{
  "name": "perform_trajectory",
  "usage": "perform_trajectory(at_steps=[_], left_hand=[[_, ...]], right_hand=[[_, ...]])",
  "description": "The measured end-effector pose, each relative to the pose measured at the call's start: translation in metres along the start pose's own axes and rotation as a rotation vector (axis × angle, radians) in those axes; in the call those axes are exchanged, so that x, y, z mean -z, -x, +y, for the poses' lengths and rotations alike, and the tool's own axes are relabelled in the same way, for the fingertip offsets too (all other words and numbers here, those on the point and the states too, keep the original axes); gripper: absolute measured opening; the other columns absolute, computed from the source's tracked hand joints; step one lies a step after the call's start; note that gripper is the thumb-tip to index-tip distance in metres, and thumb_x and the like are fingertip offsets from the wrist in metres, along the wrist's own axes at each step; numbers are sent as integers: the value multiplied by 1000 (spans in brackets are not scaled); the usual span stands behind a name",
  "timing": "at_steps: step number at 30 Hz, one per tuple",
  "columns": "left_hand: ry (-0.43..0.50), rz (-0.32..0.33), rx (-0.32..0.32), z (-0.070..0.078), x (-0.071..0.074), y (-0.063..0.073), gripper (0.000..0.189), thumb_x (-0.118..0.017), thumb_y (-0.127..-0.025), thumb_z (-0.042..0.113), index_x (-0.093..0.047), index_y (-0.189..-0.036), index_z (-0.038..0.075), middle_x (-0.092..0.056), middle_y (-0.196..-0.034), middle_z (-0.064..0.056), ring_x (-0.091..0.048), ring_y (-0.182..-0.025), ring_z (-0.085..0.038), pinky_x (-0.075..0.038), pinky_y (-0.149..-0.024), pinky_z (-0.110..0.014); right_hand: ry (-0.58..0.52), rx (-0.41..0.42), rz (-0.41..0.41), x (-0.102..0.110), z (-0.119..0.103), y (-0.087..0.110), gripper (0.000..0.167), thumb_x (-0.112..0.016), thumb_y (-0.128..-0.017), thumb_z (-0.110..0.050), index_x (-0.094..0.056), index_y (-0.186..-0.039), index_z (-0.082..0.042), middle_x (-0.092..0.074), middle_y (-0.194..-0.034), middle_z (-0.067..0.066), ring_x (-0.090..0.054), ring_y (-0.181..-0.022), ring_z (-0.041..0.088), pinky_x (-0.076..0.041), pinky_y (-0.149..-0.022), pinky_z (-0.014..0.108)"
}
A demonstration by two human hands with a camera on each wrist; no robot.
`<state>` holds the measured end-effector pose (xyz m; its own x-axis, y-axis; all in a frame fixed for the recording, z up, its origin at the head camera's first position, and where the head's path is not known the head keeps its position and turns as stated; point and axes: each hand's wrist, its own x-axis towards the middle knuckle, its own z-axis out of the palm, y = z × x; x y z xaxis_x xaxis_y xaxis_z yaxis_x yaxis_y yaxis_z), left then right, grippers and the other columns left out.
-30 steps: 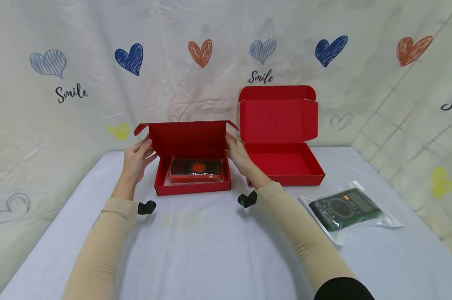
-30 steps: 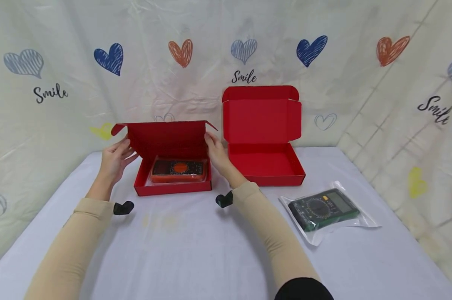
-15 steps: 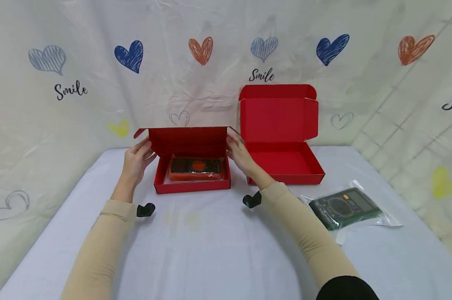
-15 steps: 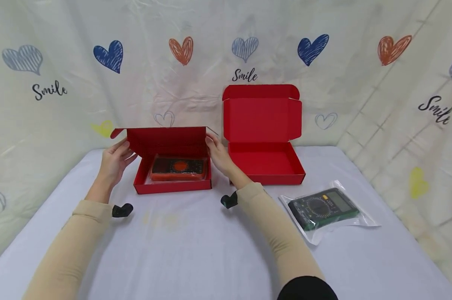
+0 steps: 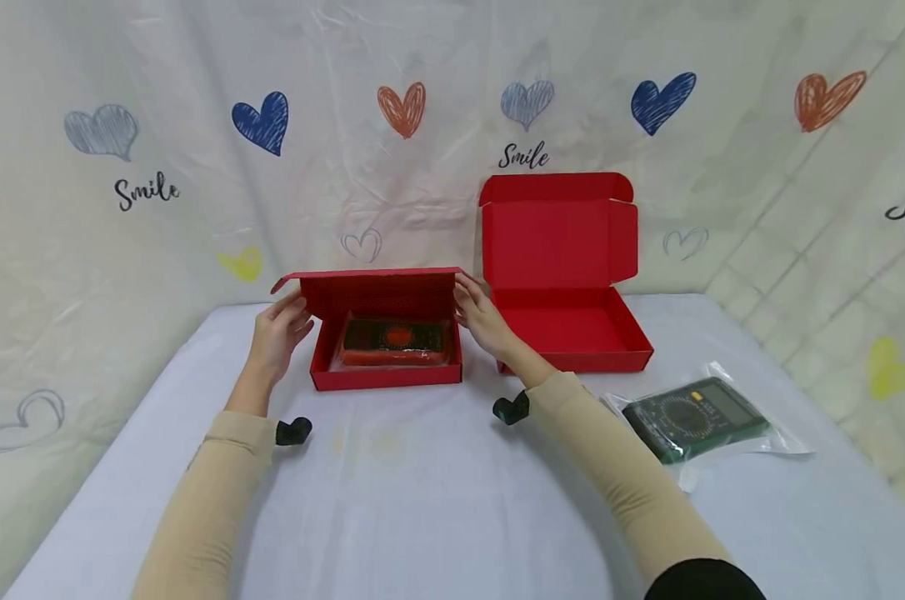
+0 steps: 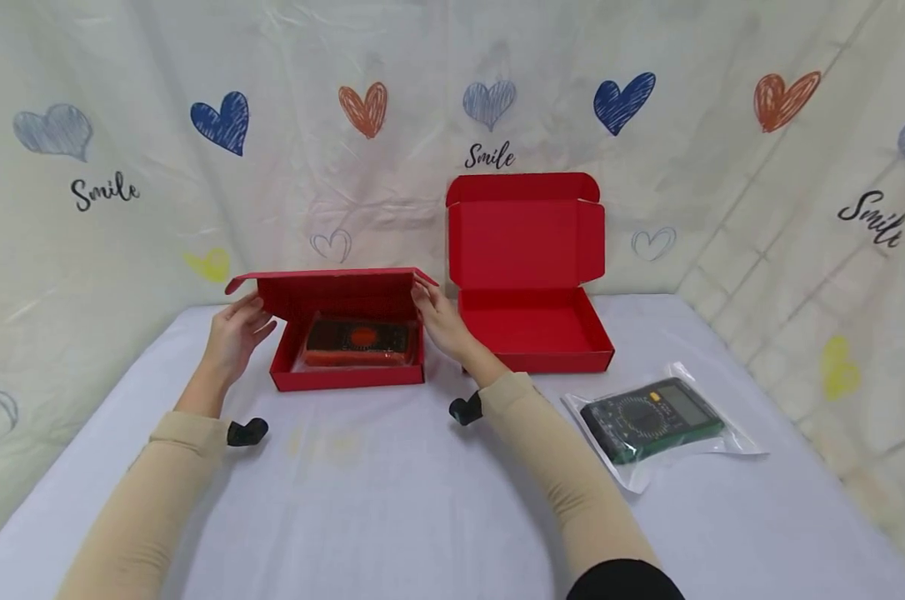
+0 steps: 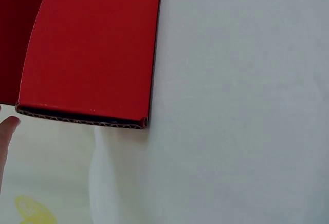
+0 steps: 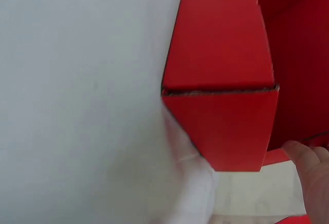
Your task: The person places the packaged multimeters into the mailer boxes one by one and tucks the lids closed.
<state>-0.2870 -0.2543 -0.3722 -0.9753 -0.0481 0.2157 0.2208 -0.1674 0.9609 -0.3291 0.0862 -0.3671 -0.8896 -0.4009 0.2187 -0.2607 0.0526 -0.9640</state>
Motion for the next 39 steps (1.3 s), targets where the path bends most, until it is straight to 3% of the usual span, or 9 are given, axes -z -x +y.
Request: perform_trajectory(at_steps=[3,7,10,15,21,26,30,34,39], left_hand=[[45,10,8,-2,4,3,32,-45,-109,15,-64,-134,20,-70,-112,14,-64,-107,-6,-28,-118,-47],[78,-4,14,-6,8,6,32,-45,-108,12,-71,-113,32,-70,-113,13,-65,-106,-7,-25,-119,-50],[65,-21,26,-9,8,7,32,-46,-109,14,-67,-130,26,-68,-119,11,-62,-115,-12,-24,-120,-51],[22,-27,51,-9,10,9,49,-45,-109,15,-39,-155,0,-64,-122,11,-59,-123,-14,-25,-120,-51],[-4,-66,53,-8,19,12,28,-47,-108,9,-66,-125,20,-66,-114,11,-64,-107,-6,-26,-117,-53],[-27,-113,74,-9,26,14,32,-47,-106,4,-67,-116,27,-68,-116,13,-64,-106,-4,-25,-116,-54],[-107,-166,78,-8,32,12,38,-47,-107,4,-66,-132,26,-67,-119,12,-62,-111,-8,-26,-114,-56],[-167,-211,72,-4,34,9,48,-47,-106,3,-50,-153,15,-68,-119,13,-62,-112,-10,-26,-114,-58],[-199,-207,89,2,35,7,53,-54,-105,6,-41,-157,5,-64,-124,13,-60,-115,-9,-30,-114,-53]], right_hand=[[27,-7,-19,1,-1,0,58,-35,-114,-29,-16,-163,-4,-22,-167,19,-26,-152,33,-30,-118,52],[44,-12,-49,2,2,0,60,-36,-114,-30,-16,-163,-3,-24,-167,19,-27,-152,34,-33,-115,55],[62,-11,-59,5,5,2,60,-36,-114,-29,-17,-163,-1,-25,-166,20,-28,-151,36,-36,-113,56],[120,23,-83,10,8,6,56,-39,-113,-25,-22,-161,-2,-29,-164,21,-31,-150,37,-36,-113,56],[238,45,-102,14,10,9,54,-46,-110,-16,-28,-160,-6,-38,-159,19,-38,-146,34,-41,-111,49],[295,42,-115,15,11,10,51,-48,-110,-16,-31,-157,-8,-42,-154,17,-44,-143,34,-42,-110,50],[367,10,-130,18,12,13,54,-50,-110,-19,-29,-159,-12,-41,-155,17,-47,-140,35,-42,-111,52],[493,23,-146,23,9,15,57,-53,-108,-17,-30,-160,-13,-48,-151,18,-49,-137,35,-43,-110,53],[577,59,-164,25,6,14,60,-56,-106,-14,-29,-160,-13,-47,-153,18,-46,-138,36,-42,-110,55]])
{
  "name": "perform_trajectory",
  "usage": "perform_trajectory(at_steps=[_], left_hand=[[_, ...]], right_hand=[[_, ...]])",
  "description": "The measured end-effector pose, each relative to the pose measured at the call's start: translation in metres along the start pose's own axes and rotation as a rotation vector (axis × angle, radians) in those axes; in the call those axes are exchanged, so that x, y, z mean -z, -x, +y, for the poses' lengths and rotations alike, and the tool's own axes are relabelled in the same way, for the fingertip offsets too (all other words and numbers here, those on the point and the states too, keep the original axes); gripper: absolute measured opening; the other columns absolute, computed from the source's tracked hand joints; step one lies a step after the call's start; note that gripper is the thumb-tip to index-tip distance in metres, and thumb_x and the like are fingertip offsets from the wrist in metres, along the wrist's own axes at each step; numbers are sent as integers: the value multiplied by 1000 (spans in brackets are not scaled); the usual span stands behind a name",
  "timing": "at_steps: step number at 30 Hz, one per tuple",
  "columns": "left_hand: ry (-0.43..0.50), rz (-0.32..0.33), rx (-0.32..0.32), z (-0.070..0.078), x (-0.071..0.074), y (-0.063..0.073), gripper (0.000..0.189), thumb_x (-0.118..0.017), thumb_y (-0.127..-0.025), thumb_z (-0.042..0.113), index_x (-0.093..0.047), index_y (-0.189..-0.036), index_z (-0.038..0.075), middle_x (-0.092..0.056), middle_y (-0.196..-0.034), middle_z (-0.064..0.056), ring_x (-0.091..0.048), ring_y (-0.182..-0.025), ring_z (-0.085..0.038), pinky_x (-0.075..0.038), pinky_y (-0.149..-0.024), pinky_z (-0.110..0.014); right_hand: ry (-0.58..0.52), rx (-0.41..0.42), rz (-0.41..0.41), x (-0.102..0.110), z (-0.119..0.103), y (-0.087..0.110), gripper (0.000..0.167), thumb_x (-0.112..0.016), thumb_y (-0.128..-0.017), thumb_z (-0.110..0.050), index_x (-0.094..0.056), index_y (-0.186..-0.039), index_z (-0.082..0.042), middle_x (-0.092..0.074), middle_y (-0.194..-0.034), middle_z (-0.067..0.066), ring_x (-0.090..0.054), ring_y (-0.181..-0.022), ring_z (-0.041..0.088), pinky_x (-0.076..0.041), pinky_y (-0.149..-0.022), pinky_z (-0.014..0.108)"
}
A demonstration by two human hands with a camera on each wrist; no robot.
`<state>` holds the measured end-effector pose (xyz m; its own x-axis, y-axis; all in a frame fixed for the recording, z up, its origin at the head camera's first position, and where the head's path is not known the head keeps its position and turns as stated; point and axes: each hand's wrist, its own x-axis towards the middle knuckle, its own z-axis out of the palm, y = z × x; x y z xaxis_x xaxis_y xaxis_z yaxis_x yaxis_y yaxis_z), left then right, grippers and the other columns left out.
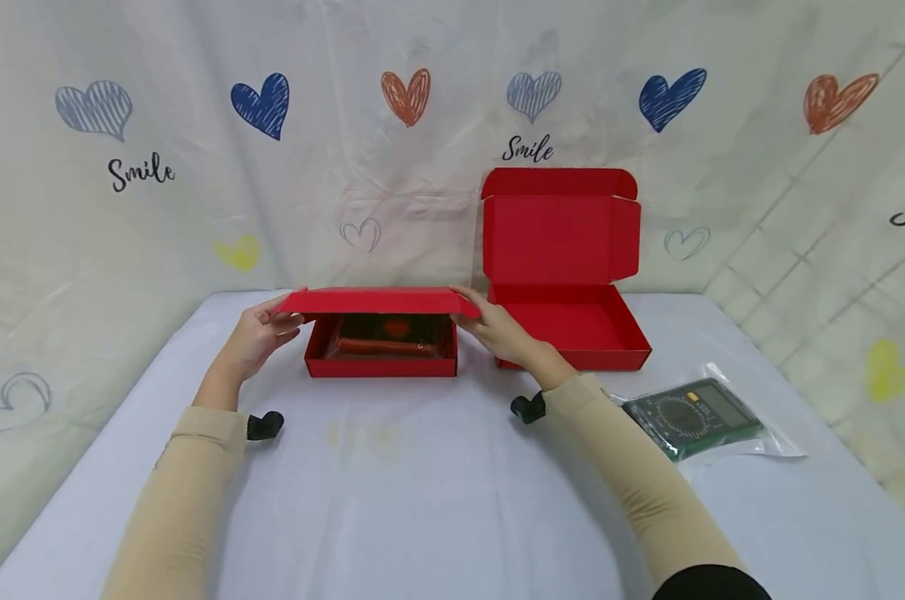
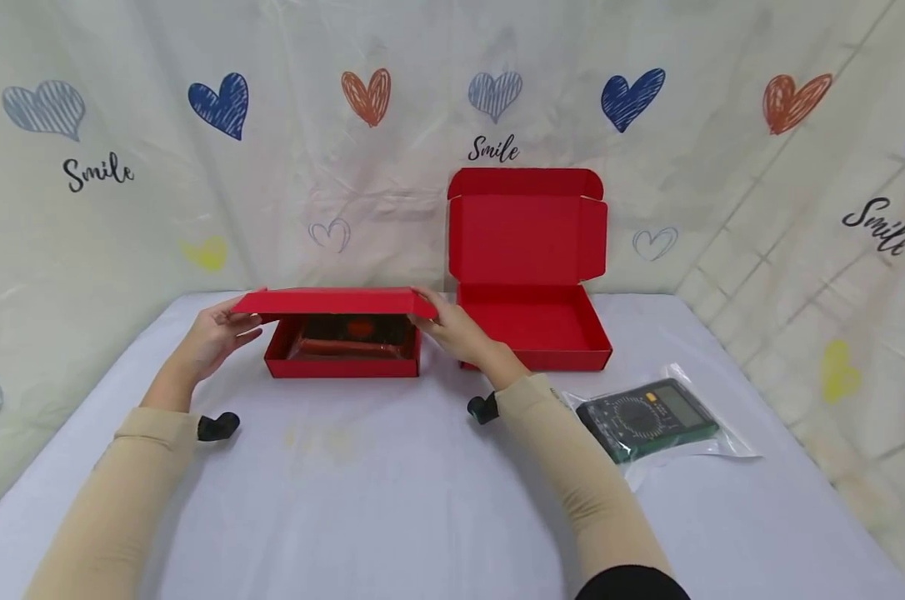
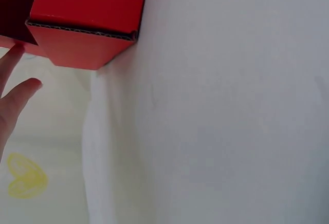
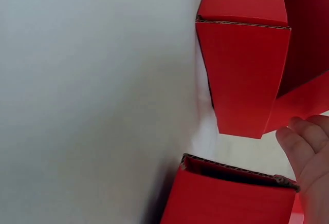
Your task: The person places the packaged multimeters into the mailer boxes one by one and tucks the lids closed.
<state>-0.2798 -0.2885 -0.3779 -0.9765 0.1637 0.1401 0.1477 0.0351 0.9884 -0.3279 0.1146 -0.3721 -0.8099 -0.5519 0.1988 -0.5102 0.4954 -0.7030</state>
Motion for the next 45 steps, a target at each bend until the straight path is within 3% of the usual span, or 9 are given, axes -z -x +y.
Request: perform_trajectory(at_steps=[7,11,15,18,27,30,33,36,45], left_hand=[[-106,-30,33,0,4,2,57,-49,-103,-3,-38,-158,8,-51,-144,0,-61,-115,-6,-44,-108,-33],[-136,-63,11,-4,6,2,59,-41,-102,-10,-38,-158,7,-47,-149,-9,-63,-114,-4,-44,-106,-34],[-170,-100,-4,-8,9,5,56,-48,-103,-6,-38,-158,5,-48,-150,-4,-60,-119,-2,-45,-105,-34],[-197,-120,-11,-11,12,7,57,-55,-103,-1,-38,-157,4,-50,-149,-1,-57,-122,-2,-48,-104,-31],[-263,-225,6,-11,15,9,68,-60,-98,-5,-35,-160,8,-32,-163,-18,-54,-125,-4,-53,-98,-29],[-289,-285,36,-7,17,12,80,-66,-94,-6,-29,-163,11,-31,-163,-20,-55,-124,-6,-53,-95,-26],[-329,-334,103,0,18,17,90,-69,-92,-2,-21,-165,17,-29,-163,-21,-54,-127,-16,-53,-95,-28],[-383,-358,165,9,18,19,91,-70,-94,8,-16,-166,24,-26,-165,-19,-46,-137,-32,-47,-106,-43],[-393,-312,162,21,13,14,65,-45,-108,37,-22,-165,14,-19,-168,-18,-22,-150,-43,-29,-114,-66]], right_hand=[[73,-18,-50,2,1,4,70,-62,-102,-8,-26,-162,-15,-38,-162,11,-50,-135,32,-51,-102,45],[129,2,-76,4,3,8,73,-61,-101,-3,-23,-163,-13,-44,-158,14,-60,-74,26,-52,-67,34],[208,-7,-115,4,4,12,76,-61,-100,-1,-20,-164,-12,-70,-106,19,-37,-48,17,-44,-57,28],[253,-17,-130,4,3,13,78,-63,-98,-1,-22,-164,-13,-55,-64,11,-38,-49,14,-44,-58,27],[282,-71,-173,6,-6,17,86,-65,-92,1,-23,-165,-19,-34,-55,-2,-29,-48,13,-36,-55,26],[274,-66,-207,8,-7,20,90,-70,-93,-6,-20,-166,-21,-43,-62,0,-31,-51,14,-38,-57,27],[241,-26,-232,11,-7,22,92,-77,-93,-18,-21,-166,-22,-67,-111,5,-57,-76,14,-51,-75,30],[195,27,-254,14,-8,24,93,-80,-92,-32,-23,-165,-22,-32,-166,4,-52,-133,22,-47,-104,40],[148,54,-304,13,-16,26,91,-76,-93,-42,-24,-165,-24,-10,-172,-1,-17,-155,25,-34,-117,49]])
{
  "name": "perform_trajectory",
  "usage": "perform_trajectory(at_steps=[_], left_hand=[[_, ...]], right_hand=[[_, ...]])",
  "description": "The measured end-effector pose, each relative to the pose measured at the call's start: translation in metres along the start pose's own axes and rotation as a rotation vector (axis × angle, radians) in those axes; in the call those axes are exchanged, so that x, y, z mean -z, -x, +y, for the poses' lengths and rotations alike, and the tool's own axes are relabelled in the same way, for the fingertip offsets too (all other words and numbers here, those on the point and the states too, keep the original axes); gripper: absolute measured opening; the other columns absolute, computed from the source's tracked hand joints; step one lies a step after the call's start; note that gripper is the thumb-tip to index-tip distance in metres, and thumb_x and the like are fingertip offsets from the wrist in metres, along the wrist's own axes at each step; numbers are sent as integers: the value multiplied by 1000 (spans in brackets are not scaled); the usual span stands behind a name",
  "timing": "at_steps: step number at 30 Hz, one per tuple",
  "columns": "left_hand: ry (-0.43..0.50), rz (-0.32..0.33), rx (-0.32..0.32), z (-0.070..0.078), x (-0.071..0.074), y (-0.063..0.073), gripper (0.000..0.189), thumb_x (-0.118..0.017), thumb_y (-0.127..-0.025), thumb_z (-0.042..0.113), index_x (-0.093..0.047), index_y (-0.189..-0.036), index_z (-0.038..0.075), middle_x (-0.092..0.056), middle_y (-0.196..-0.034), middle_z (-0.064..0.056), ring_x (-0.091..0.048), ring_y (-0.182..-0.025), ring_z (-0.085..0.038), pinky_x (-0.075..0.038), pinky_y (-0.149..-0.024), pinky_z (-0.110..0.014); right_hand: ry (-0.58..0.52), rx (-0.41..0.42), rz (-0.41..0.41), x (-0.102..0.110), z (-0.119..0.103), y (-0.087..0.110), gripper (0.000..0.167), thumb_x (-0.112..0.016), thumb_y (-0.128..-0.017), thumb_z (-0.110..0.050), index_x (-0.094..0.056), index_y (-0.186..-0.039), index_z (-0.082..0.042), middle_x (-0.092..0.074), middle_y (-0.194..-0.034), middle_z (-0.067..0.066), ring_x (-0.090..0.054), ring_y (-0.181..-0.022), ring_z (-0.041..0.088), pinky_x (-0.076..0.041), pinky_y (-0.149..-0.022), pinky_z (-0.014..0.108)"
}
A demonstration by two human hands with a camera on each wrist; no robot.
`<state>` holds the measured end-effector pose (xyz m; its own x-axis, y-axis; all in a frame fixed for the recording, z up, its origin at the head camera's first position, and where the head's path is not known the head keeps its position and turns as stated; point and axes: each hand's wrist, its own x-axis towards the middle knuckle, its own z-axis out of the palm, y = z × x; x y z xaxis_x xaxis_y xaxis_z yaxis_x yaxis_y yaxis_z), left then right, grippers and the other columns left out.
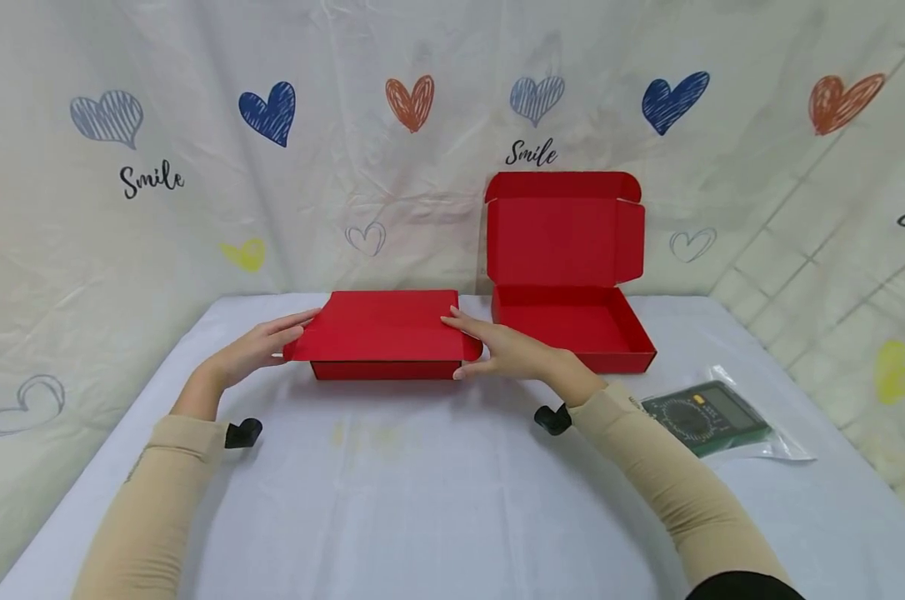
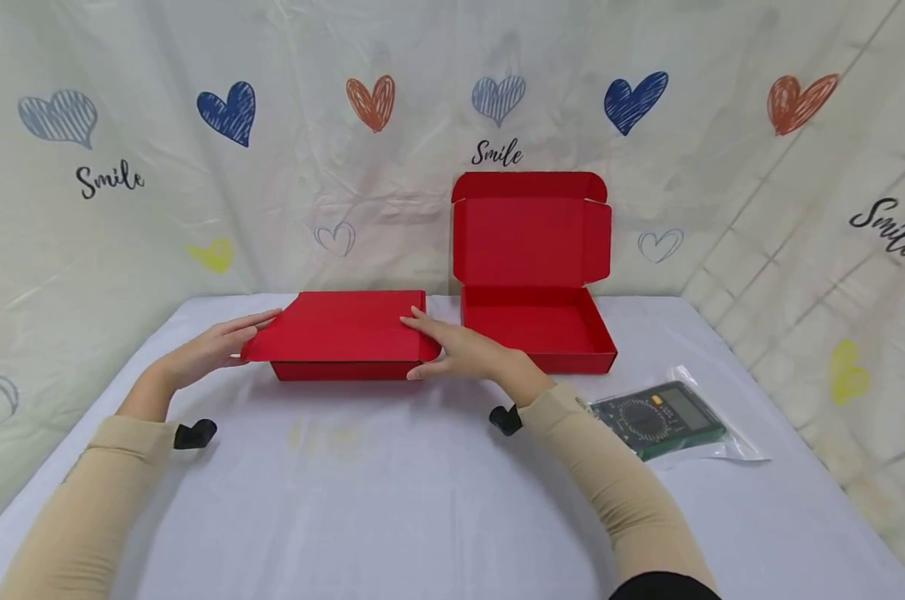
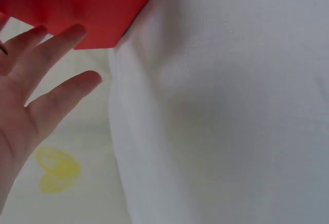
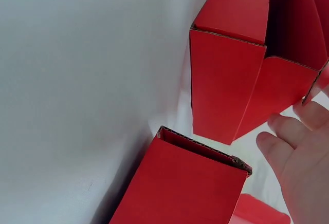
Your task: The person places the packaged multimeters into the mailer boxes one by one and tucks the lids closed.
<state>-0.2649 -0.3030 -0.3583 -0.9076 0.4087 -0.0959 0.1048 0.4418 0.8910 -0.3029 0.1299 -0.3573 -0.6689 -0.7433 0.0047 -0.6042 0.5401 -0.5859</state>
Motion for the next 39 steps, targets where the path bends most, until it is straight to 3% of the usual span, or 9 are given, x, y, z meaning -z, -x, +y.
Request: perform_trajectory(at_steps=[8,16,26,34,39], left_hand=[[-240,127,-23,7,-15,-11,63,-53,-106,41,-36,-161,16,-28,-165,-18,-25,-149,-42,-30,-114,-64],[-404,119,4,7,-23,-18,72,-55,-103,51,-30,-163,21,-18,-170,-11,-18,-153,-40,-25,-116,-65],[-659,101,-14,1,-31,-23,72,-51,-105,51,-28,-164,16,-16,-169,-18,-26,-149,-45,-29,-115,-64],[-724,88,57,-3,-40,-33,76,-49,-103,56,-23,-165,20,-11,-170,-16,-19,-152,-43,-26,-115,-67],[-751,98,51,-1,-46,-45,75,-48,-104,55,-24,-165,18,-12,-170,-15,-8,-154,-44,-14,-117,-70]], right_hand=[[25,-8,14,-2,-1,-1,83,-70,-97,-43,-25,-165,-25,-9,-172,-4,-17,-155,25,-31,-119,49],[16,-21,1,-4,-2,-3,80,-69,-97,-44,-29,-164,-24,-10,-172,-2,-18,-155,27,-33,-117,51],[51,-65,-15,-14,-5,-13,79,-64,-98,-52,-32,-163,-20,-11,-172,2,-15,-156,26,-30,-119,51],[128,-110,-46,-24,-9,-18,84,-63,-99,-52,-25,-164,-16,-6,-172,7,-6,-157,29,-30,-119,50],[149,-119,-38,-29,-10,-20,83,-64,-99,-49,-25,-164,-17,-6,-172,8,-7,-157,28,-31,-119,48]])
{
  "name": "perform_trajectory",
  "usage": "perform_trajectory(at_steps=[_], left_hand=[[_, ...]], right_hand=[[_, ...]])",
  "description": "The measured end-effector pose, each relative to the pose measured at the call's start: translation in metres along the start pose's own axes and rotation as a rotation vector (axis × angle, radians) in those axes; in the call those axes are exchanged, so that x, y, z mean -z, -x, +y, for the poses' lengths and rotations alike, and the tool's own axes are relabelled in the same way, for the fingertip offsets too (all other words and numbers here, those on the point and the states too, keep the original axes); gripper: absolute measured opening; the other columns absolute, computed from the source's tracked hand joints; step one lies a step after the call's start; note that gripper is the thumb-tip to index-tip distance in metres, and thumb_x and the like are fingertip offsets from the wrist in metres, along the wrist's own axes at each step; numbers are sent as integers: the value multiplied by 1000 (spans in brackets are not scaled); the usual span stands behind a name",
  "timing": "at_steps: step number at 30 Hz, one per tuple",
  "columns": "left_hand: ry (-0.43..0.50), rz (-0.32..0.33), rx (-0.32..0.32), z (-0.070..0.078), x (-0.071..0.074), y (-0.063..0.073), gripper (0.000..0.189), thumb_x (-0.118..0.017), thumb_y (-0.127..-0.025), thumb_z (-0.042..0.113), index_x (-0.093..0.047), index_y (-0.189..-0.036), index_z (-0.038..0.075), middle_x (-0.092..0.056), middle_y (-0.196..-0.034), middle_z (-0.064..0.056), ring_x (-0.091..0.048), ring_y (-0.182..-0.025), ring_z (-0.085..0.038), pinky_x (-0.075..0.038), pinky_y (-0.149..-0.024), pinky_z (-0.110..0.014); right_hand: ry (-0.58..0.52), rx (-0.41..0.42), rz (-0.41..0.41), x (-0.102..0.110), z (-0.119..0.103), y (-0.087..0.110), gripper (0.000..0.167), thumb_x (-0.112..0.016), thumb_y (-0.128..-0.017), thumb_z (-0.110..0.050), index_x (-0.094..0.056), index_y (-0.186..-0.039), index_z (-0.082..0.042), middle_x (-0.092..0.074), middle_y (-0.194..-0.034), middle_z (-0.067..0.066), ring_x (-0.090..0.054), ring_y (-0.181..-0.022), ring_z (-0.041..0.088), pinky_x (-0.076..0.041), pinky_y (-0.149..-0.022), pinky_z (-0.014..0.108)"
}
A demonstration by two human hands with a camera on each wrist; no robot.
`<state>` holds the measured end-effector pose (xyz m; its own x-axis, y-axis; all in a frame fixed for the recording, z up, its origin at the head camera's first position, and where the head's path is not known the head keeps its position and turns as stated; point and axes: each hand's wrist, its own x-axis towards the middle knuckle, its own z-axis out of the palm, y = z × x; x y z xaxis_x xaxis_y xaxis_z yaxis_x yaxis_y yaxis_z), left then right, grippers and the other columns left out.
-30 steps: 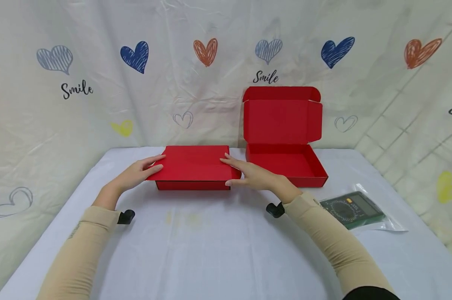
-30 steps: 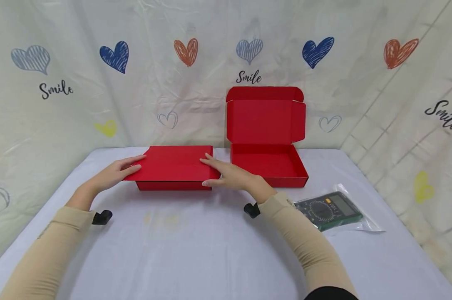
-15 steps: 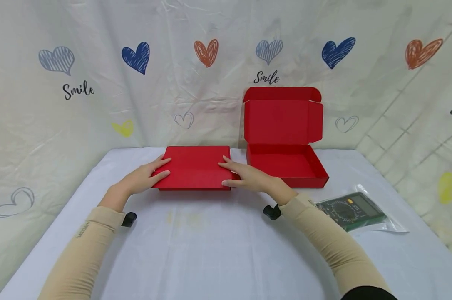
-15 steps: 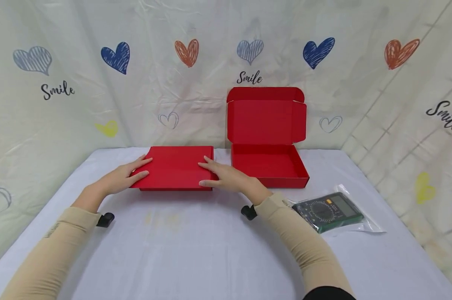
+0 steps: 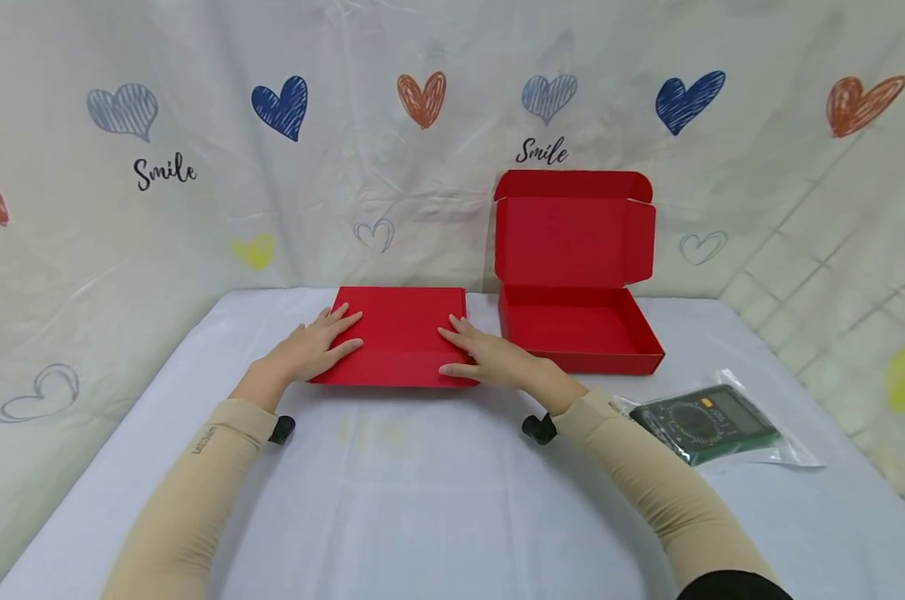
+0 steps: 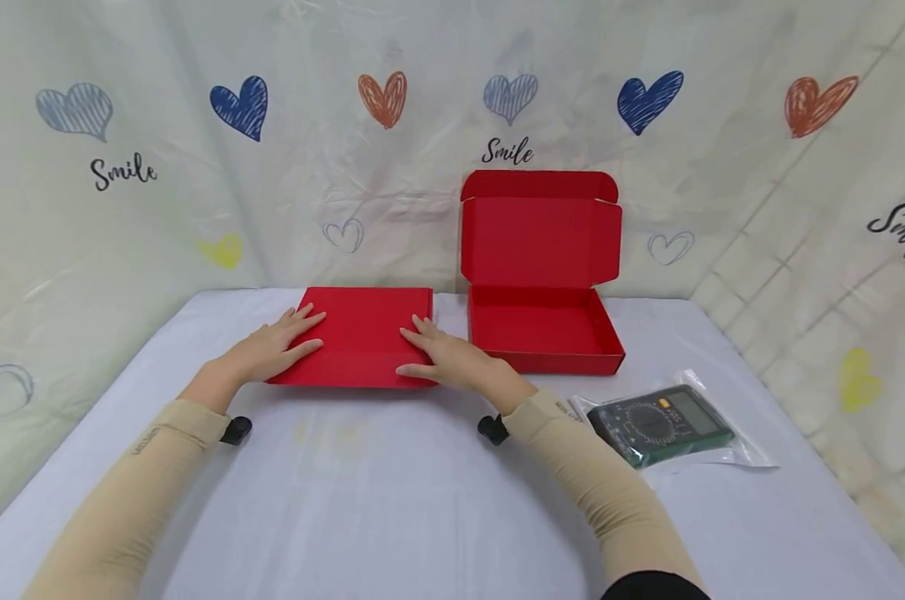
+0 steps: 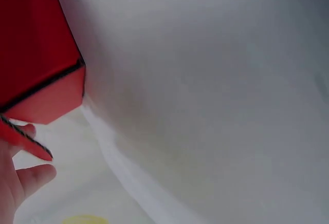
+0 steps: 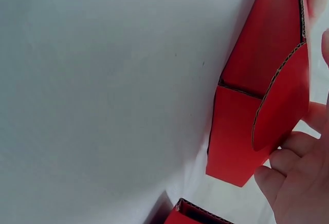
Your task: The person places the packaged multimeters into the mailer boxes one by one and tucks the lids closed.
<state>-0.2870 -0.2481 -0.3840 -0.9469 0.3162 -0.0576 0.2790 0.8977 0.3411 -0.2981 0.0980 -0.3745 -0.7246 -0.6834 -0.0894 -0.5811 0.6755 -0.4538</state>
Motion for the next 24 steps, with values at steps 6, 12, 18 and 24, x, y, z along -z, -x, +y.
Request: perform_trajectory(at_steps=[6,12,18,24], left_hand=[[-50,-15,-15,10,-1,-6,76,-48,-104,54,-22,-165,17,-11,-170,-16,-2,-153,-48,-5,-116,-73],[-83,-24,-18,12,0,-8,76,-47,-105,52,-19,-165,17,-8,-171,-15,-2,-154,-47,-5,-115,-74],[-121,-55,-4,13,-2,-9,77,-43,-106,52,-13,-166,16,-5,-171,-15,-1,-154,-46,-6,-115,-75],[-126,-84,21,17,-1,-6,77,-42,-106,53,-10,-166,16,-1,-171,-14,2,-154,-45,-6,-115,-75]], right_hand=[[69,8,-10,-2,-1,0,82,-64,-100,-47,-23,-164,-15,-6,-172,11,-6,-157,30,-32,-119,45],[184,13,5,-3,-2,0,83,-63,-101,-48,-22,-164,-15,-9,-171,14,-9,-156,33,-39,-114,46],[256,34,16,-5,0,-2,82,-62,-101,-48,-24,-164,-13,-13,-170,16,-13,-155,35,-38,-114,46],[276,35,13,-6,1,-2,82,-62,-101,-49,-23,-164,-13,-12,-170,16,-14,-155,36,-42,-111,46]])
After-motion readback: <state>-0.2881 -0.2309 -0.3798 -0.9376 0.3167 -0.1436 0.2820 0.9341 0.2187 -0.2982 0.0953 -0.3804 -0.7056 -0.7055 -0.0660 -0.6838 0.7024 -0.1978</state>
